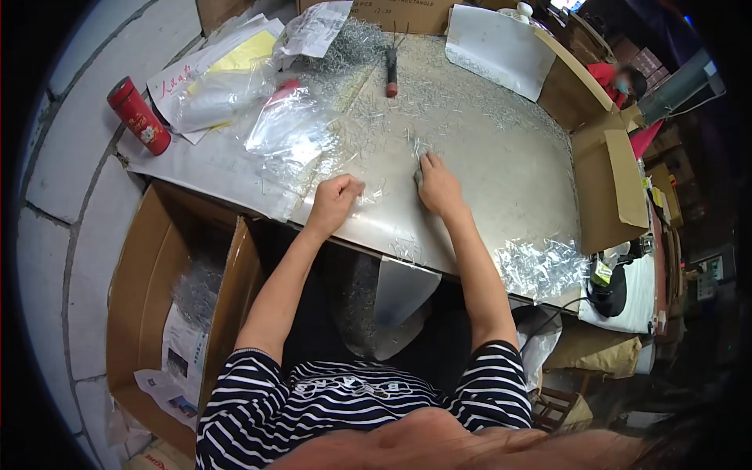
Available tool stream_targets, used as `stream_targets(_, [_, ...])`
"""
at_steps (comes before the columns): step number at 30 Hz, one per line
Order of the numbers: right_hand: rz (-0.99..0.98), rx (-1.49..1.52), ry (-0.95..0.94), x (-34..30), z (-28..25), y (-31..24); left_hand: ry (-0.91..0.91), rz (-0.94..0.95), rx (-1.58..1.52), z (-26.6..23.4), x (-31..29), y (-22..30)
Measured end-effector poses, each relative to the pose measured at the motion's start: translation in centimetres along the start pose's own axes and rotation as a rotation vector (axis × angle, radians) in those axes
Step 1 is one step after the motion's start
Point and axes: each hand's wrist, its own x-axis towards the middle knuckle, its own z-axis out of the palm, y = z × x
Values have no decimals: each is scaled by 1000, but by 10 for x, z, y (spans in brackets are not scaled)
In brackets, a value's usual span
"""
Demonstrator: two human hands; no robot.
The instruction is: Packaging small metal components and shavings into plastic bags at a workstation.
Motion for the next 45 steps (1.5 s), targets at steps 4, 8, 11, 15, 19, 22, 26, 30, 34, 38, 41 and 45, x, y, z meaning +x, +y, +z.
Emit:
stream_targets(4, [83,225,-5,-78,-61,-32,5,2,-163,7,-14,19])
stream_targets(8, [266,861,-13,-145,-105,-78,-110,91,-229,33,-71,45])
stream_targets(11, [326,1086,-21,-182,-86,-118,-139,52,-224,58,-123,45])
stream_targets(15, [461,1154,-45,-223,-61,-128,-228,-298,-378,59,-167,41])
stream_targets(19, [441,1253,-379,-278,-33,-114,-691,-577,-238,36,-187,9])
stream_targets(22, [490,1189,-547,-316,4,-104,-775,-475,-3,37,-200,-34])
stream_targets(26, [412,937,-328,-305,5,-80,-571,-368,242,52,-195,-44])
stream_targets(30, [473,679,95,-236,-76,-66,-363,-320,94,63,-184,-37])
stream_targets(34, [251,473,269,-155,-99,-61,-225,-353,-223,66,-169,-31])
stream_targets(38, [-29,96,94,-130,-42,-62,-151,-489,-539,80,-182,-47])
stream_targets(41, [122,201,35,-161,-55,-94,-218,-753,-948,87,-201,-49])
stream_targets(45, [171,438,119,-213,-107,-119,-471,-915,-1209,50,-202,-105])
